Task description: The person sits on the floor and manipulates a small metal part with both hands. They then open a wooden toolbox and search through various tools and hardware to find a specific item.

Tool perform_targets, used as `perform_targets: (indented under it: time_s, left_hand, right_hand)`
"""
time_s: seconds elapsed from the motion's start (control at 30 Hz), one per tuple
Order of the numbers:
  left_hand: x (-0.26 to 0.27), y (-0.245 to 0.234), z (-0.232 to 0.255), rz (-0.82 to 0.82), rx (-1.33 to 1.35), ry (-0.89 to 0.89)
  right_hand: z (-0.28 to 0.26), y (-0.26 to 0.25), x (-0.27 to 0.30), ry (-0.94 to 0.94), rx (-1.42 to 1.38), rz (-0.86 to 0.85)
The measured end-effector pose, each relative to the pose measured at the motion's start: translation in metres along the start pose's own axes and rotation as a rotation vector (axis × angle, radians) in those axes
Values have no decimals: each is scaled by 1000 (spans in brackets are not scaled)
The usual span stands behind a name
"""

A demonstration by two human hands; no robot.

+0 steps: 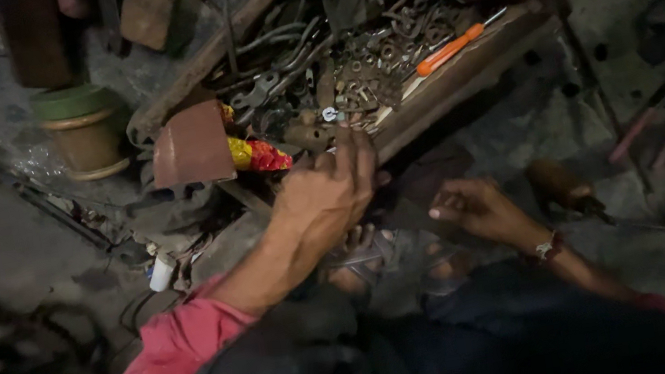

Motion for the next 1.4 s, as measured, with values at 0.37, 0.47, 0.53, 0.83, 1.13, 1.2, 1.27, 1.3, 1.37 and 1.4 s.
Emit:
perform_targets:
  time_s: [0.37,0.47,0.53,0.83,1.13,1.2,1.27,1.3,1.37,1.4]
  left_hand:
    - [-1,-13,-7,99,195,-49]
    - [-15,-14,-12,-43,493,-62]
    - [-38,-16,-15,14,497,-5]
    - [-79,-12,-19,165,459,31]
    - [-76,-8,-19,293,485,-39]
    - [-93,-12,-22,366,382,-1]
    - [-94,-13,-22,331,361,8]
    - [-90,-12,-21,263,391,-2]
    - [-74,-9,-21,85,442,-37]
    - [-63,-7,-19,-30,465,-61]
  right_hand:
    - [-5,3,5,-49,-131,-25]
    - [-4,-1,1,-89,-62,-6]
    - [-1,1,3,-105,-62,2]
    - [2,5,6,-59,-170,-3]
    - [-5,1,7,-4,-104,-25]
    - [-6,3,6,-35,-77,-28]
    - [-5,5,6,10,-29,-6]
    - [-4,4,7,33,-6,6]
    - [-4,3,6,-13,-91,-14]
    - [-3,3,6,-34,-137,-23]
Point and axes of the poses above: each hand's wrist, its own x-axis away from the middle knuckle, its own y-axis out of the palm, z = x × y, the point moved 2 cm from there along -x, towards the middle knuckle, and after that the axes turned 6 degrees about -z, right-handed, at the moved point
